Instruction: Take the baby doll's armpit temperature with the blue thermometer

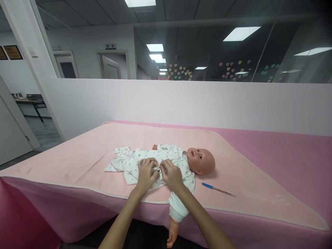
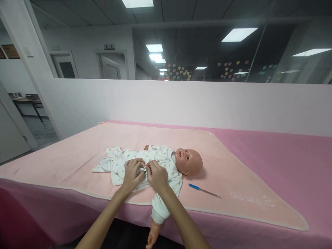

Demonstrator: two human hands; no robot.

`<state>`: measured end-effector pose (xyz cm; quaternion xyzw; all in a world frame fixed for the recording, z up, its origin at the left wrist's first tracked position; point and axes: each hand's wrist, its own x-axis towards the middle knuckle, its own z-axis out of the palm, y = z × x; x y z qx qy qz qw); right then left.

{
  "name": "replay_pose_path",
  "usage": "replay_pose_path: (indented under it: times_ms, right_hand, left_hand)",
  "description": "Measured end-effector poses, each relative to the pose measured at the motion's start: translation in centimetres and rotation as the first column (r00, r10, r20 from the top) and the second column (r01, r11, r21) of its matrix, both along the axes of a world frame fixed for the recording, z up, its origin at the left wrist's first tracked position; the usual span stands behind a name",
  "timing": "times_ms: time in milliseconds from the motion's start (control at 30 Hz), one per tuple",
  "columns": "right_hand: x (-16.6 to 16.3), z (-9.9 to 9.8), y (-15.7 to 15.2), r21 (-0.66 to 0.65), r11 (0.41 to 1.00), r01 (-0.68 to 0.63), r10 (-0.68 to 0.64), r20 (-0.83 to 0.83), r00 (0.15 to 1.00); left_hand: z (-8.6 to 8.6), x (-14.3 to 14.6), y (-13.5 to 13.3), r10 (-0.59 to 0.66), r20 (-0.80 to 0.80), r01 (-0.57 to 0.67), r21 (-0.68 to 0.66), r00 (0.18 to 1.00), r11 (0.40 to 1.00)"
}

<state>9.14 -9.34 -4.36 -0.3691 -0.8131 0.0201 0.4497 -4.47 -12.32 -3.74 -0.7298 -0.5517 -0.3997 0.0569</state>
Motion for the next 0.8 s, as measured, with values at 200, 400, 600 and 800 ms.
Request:
replay_pose_path:
  times_ms: [200, 400, 600, 800]
  right_hand:
    - [0.0, 0.1, 0.0, 0.01, 1.0, 0.014, -0.014, 0.01, 1.0]
    - [0.0, 0.1, 0.0, 0.026, 1.0, 0.014, -0.014, 0.007, 1.0]
    - [0.0, -0.2, 0.3, 0.043, 0.998, 0.035, -0.035, -0.01, 0.999]
    - [-0.2, -0.8, 0.8, 0.041, 0.985, 0.165, -0.161, -0.082, 0.983]
  left_hand:
    - [0.1, -0.2, 0.0, -0.024, 0.023, 0.024, -0.019, 0.999, 1.0]
    - [0.1, -0.1, 0.0, -0.001, 0.029, 0.001, -0.005, 1.0, 1.0]
    - [-0.3, -0.2, -0.1, 0.15, 0.152, -0.16, 0.056, 0.977, 0.986]
    - [-0.4, -1.1, 0.4, 0.34, 0.327, -0.39, 0.099, 0.882, 0.916]
